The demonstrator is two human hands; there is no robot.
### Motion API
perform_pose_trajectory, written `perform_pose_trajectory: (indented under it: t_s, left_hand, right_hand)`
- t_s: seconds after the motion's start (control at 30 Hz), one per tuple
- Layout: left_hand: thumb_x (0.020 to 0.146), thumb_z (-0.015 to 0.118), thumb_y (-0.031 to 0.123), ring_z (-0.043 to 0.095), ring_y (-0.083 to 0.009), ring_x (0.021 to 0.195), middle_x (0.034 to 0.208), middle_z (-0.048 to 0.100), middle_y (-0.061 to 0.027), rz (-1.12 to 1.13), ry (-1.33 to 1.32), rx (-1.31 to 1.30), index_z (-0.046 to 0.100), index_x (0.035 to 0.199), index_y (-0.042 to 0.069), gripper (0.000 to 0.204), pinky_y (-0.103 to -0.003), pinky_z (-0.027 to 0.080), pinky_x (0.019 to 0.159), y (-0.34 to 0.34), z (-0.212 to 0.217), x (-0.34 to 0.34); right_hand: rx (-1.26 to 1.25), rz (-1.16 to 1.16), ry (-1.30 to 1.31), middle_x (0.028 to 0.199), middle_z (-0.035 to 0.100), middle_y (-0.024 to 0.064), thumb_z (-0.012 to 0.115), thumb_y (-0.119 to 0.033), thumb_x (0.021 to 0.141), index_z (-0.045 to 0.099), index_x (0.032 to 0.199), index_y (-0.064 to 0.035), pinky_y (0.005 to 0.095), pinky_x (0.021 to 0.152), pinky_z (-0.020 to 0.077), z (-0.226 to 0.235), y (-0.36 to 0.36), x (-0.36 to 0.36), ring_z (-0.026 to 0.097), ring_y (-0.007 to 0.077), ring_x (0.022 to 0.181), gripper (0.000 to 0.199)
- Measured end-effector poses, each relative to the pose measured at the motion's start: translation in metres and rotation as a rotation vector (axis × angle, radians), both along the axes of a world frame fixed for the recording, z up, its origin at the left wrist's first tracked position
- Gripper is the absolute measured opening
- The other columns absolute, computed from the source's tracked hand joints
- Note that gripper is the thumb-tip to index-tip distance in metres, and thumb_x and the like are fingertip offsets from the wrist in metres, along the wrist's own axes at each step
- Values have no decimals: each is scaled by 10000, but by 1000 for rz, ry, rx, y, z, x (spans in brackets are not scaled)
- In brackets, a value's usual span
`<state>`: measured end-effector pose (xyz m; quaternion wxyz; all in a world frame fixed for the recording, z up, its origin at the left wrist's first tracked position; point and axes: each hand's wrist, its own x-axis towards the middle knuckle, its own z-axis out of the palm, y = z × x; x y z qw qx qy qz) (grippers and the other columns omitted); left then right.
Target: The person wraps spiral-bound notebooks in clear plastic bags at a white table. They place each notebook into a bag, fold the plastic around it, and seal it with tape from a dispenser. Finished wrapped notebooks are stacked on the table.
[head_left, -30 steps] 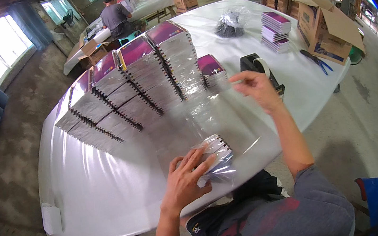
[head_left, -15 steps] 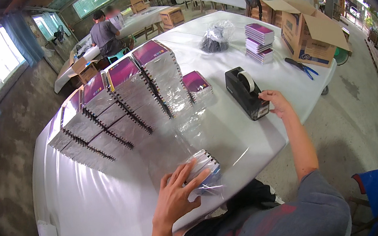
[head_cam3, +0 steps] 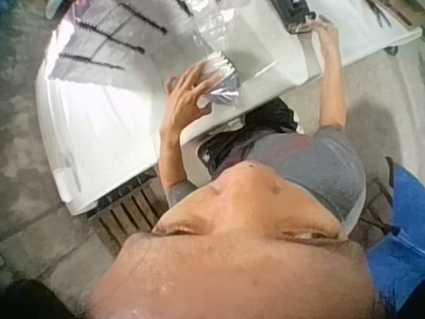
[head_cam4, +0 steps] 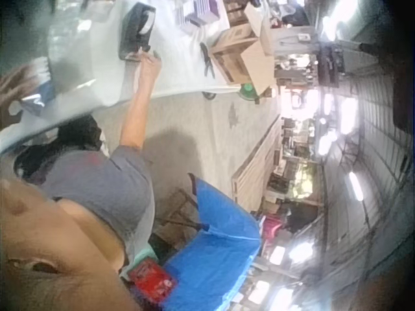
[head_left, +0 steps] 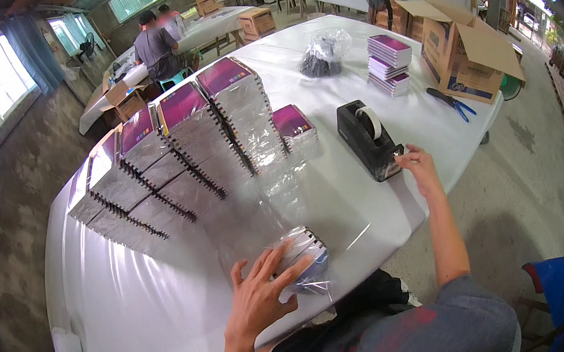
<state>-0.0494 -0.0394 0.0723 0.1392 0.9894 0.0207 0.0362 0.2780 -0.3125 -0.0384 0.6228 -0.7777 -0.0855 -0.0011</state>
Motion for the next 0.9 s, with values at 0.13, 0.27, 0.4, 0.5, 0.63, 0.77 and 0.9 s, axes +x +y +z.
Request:
perform_pose_trajectory:
  t_s: [0.13,0.27,0.4,0.5,0.63,0.77,0.9]
  left_hand:
    - [561,795,200,295,-231,1376,1481,343,43,15,50,0,477,1290,473,841,-557,173,1050,-3,4,-1]
    - [567,815,208,165,-235,1428,1511,278,63,-12,68,61,377,1342,523,944,-597,110,1070,-2,2,-1]
    - [498,863,269,115,-277,1433,1508,280,76,19,95,95,425,1289,562,950,-599,-5,1107,-2,-1,-3]
    - [506,860,268,91,-288,1435,1522,243,74,-7,91,135,354,1330,567,1012,-609,9,1090,-2,0,-4]
    - [500,859,263,76,-305,1434,1528,229,71,-24,68,159,319,1352,568,1054,-622,15,1079,-3,2,-3]
    - [504,851,272,68,-316,1435,1516,265,78,15,83,127,433,1290,554,933,-613,-24,1098,-5,5,-4]
    - [501,846,268,72,-320,1433,1518,264,73,13,87,132,434,1290,552,934,-618,-23,1095,-4,4,-4]
  right_hand:
    - [-219,-40,-141,1008,599,79,712,-141,785,719,832,-35,356,759,402,25,7,-18,518,140,903,116]
    - [-201,159,-81,677,649,45,694,-121,792,709,943,-33,257,445,426,60,15,-52,525,79,513,175]
    - [-279,817,33,647,645,13,674,-96,794,460,1351,-55,215,413,367,139,75,-96,453,41,468,597]
    - [-291,1123,-4,633,640,38,684,-84,764,280,1449,-46,213,476,400,150,111,-117,487,60,509,796]
    - [-419,1305,-136,647,653,121,712,-166,747,109,1454,53,304,592,484,158,150,-133,617,186,598,955]
    - [-837,1133,-453,693,654,154,753,-236,713,216,1447,-6,407,683,501,156,170,-140,651,307,714,938]
    - [-898,1049,-522,815,662,168,783,-222,663,289,1439,-121,423,734,500,165,157,-126,638,368,807,926]
